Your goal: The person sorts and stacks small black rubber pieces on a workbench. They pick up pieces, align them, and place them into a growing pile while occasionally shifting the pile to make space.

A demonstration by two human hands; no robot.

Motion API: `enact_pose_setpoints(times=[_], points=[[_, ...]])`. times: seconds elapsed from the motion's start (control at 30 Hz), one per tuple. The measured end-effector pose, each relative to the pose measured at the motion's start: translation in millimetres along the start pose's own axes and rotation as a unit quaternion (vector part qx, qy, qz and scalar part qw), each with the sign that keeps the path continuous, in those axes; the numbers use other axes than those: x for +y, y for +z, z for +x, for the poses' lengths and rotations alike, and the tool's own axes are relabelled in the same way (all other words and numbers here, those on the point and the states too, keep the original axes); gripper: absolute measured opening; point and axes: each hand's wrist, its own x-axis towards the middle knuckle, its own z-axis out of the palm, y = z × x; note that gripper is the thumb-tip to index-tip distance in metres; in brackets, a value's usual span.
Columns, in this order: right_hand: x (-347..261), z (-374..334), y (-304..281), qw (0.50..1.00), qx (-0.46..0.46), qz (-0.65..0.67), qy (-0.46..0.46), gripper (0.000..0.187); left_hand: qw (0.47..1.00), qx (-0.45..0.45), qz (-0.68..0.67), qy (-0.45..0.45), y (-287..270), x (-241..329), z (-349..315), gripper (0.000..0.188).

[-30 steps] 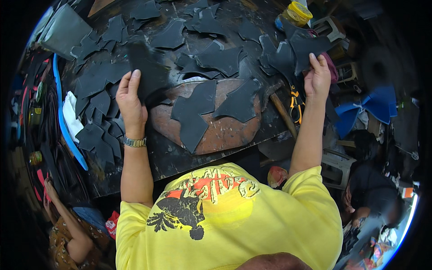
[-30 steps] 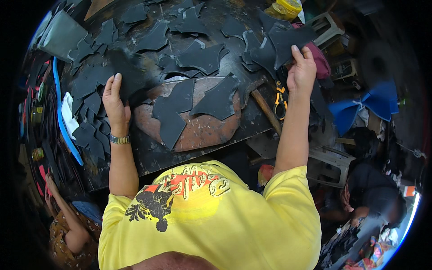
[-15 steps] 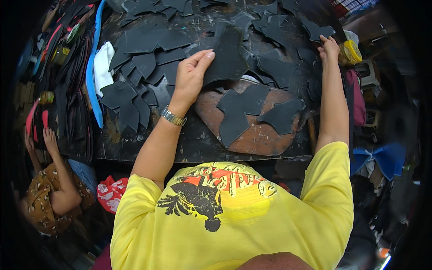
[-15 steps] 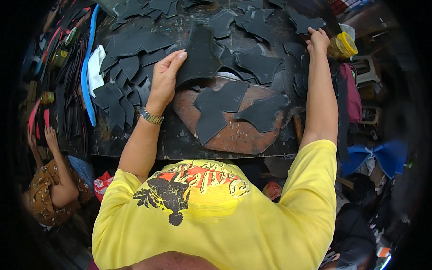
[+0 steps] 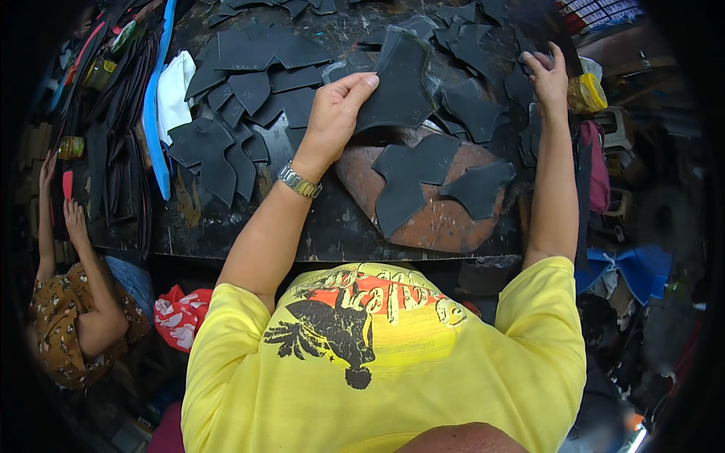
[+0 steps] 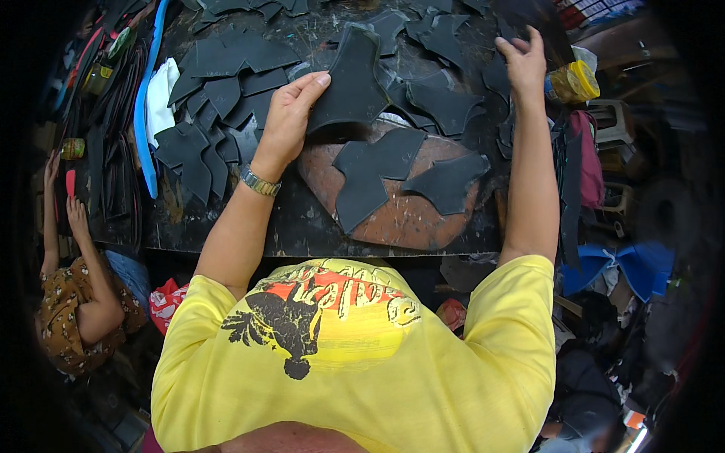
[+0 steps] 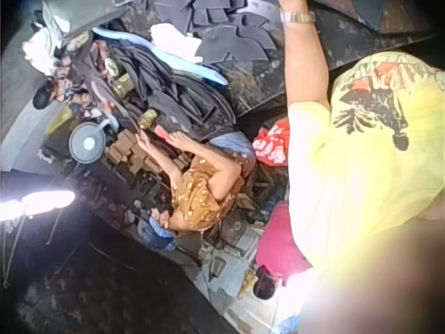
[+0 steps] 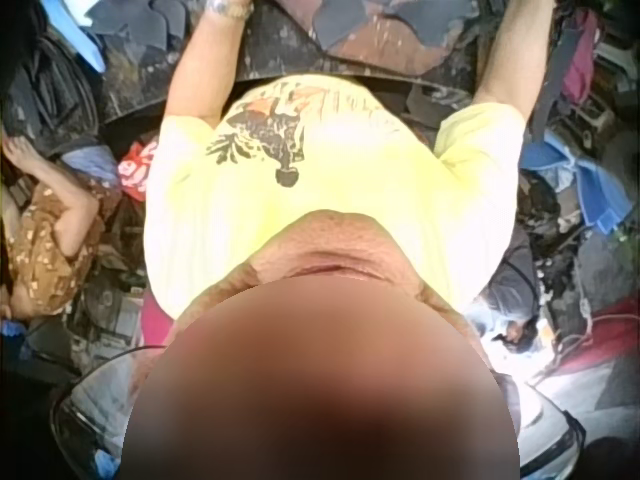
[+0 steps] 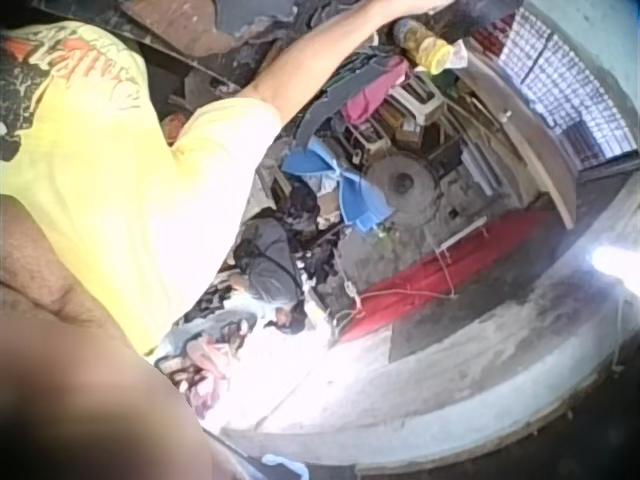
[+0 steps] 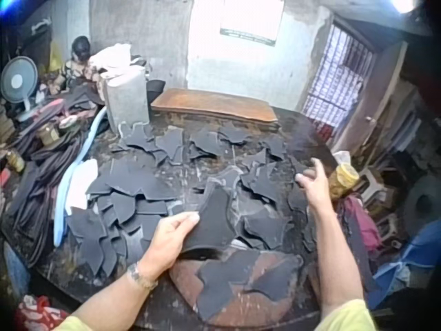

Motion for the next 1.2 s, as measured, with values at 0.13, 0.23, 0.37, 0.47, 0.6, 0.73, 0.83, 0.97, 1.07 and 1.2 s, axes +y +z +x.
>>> enact_pose_setpoints(times=[0.13,0.23,0.37,0.47,0.6,0.73,0.83,0.97,1.07,1.2], points=[[-45,-68,15,0.963,-0.221,0.154,-0.007,0.057,0.999,-0.013,-0.037,-0.01,2,2,0,0.029],[-73,-117,33,0.923,-0.294,0.238,0.075,0.055,0.998,-0.028,-0.057,0.0,5,4,-2,0.031],[-92,-149,56,0.886,-0.312,0.324,0.115,0.054,0.998,-0.047,-0.043,0.006,8,6,-3,0.029],[-92,-152,63,0.914,-0.253,0.304,0.091,0.052,0.998,-0.033,-0.033,0.047,2,8,0,0.027],[-76,-147,61,0.898,-0.175,0.404,-0.009,0.047,0.992,0.011,-0.104,0.068,-11,9,9,0.023],[-57,-142,48,0.886,-0.133,0.444,0.02,0.048,0.991,0.013,-0.101,0.082,-20,11,12,0.023],[-48,-146,44,0.88,-0.109,0.462,0.02,0.05,0.994,0.008,-0.088,0.062,-16,10,11,0.026],[-46,-153,48,0.865,-0.062,0.499,0.013,0.053,0.998,-0.015,-0.041,0.04,-7,6,5,0.032],[-49,-156,54,0.874,-0.073,0.479,0.028,0.052,0.999,-0.031,-0.018,0.031,-4,7,3,0.039],[-55,-158,58,0.903,-0.064,0.423,0.033,0.051,0.999,-0.033,-0.006,-0.013,-1,9,1,0.041]])
